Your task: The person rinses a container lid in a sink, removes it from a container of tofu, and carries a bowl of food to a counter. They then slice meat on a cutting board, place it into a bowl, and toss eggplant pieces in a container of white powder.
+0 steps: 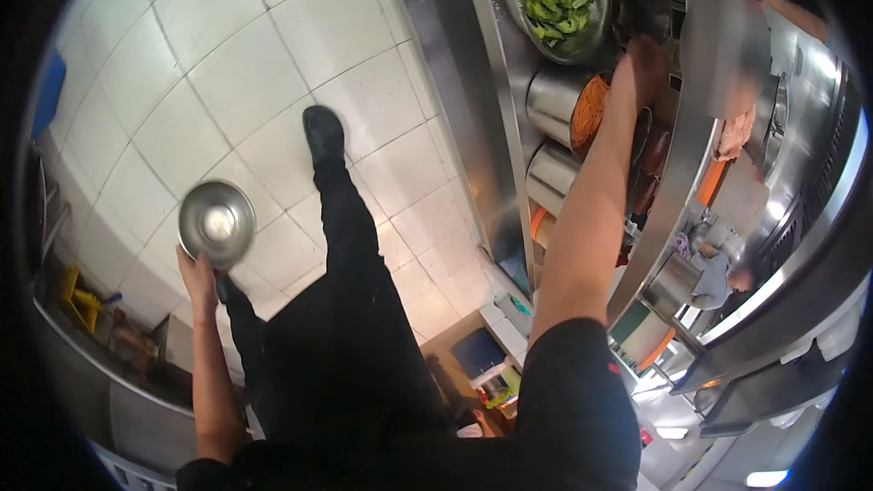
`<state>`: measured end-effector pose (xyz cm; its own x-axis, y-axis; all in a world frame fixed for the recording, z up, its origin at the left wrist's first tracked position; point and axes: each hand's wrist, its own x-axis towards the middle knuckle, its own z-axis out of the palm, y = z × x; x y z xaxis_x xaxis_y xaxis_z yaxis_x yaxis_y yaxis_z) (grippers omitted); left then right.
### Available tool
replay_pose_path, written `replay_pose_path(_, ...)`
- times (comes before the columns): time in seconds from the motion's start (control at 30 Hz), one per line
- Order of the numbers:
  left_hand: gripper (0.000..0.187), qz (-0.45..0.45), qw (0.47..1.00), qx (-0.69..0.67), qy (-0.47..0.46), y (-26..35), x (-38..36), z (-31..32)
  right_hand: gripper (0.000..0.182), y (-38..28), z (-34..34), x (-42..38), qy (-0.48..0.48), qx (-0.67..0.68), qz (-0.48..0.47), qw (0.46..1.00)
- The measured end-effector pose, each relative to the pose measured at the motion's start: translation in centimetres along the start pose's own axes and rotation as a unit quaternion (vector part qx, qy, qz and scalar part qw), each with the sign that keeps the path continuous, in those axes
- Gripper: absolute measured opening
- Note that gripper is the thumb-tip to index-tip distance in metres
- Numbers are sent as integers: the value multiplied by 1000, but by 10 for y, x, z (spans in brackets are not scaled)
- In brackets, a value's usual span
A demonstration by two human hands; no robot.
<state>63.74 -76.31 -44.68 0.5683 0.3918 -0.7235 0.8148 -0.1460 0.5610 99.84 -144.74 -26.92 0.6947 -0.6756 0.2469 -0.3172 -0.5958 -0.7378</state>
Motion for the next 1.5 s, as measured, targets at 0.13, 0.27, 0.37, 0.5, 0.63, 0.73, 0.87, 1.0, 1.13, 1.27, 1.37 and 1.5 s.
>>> replay_pose_path(0.13, 47, -43, 995, -78, -53, 47, 1, 59, 43, 79, 35, 129, -99, -299, -119, 941)
replay_pose_path(0.27, 44, 14, 984, -136, -115, 175, 5, 108, 50, 79, 37, 124, -178, -417, -111, 884)
replay_pose_path(0.37, 44, 65, 975, -156, -142, 240, 10, 135, 53, 81, 13, 124, -105, -437, -141, 882)
replay_pose_path(0.5, 45, 128, 957, -186, -183, 320, 4, 178, 53, 106, -7, 138, 31, -364, -202, 909)
replay_pose_path(0.63, 48, 151, 938, -200, -239, 376, -5, 214, 51, 122, -9, 137, -10, -500, -196, 844)
replay_pose_path(0.73, 48, 178, 937, -189, -236, 403, -15, 235, 42, 117, -13, 131, -30, -404, -179, 896)
replay_pose_path(0.87, 49, 198, 926, -208, -244, 420, -25, 262, 28, 13, -5, -11, -22, -316, -202, 927)
replay_pose_path(1.0, 48, 199, 933, -183, -238, 429, -34, 271, 34, -38, -9, -88, -156, -334, -223, 902)
replay_pose_path(1.13, 46, 215, 939, -127, -236, 437, -30, 268, 42, -50, -24, -47, -265, -93, -19, 959)
replay_pose_path(1.27, 43, 230, 931, -142, -244, 450, -29, 257, 51, 60, -11, 153, -180, -339, -147, 912)
replay_pose_path(1.37, 44, 246, 924, -172, -235, 447, -17, 243, 61, 108, 19, 208, -209, -435, -196, 854)
replay_pose_path(1.5, 42, 273, 914, -149, -262, 460, 18, 235, 74, 129, 40, 214, -337, -175, 84, 921)
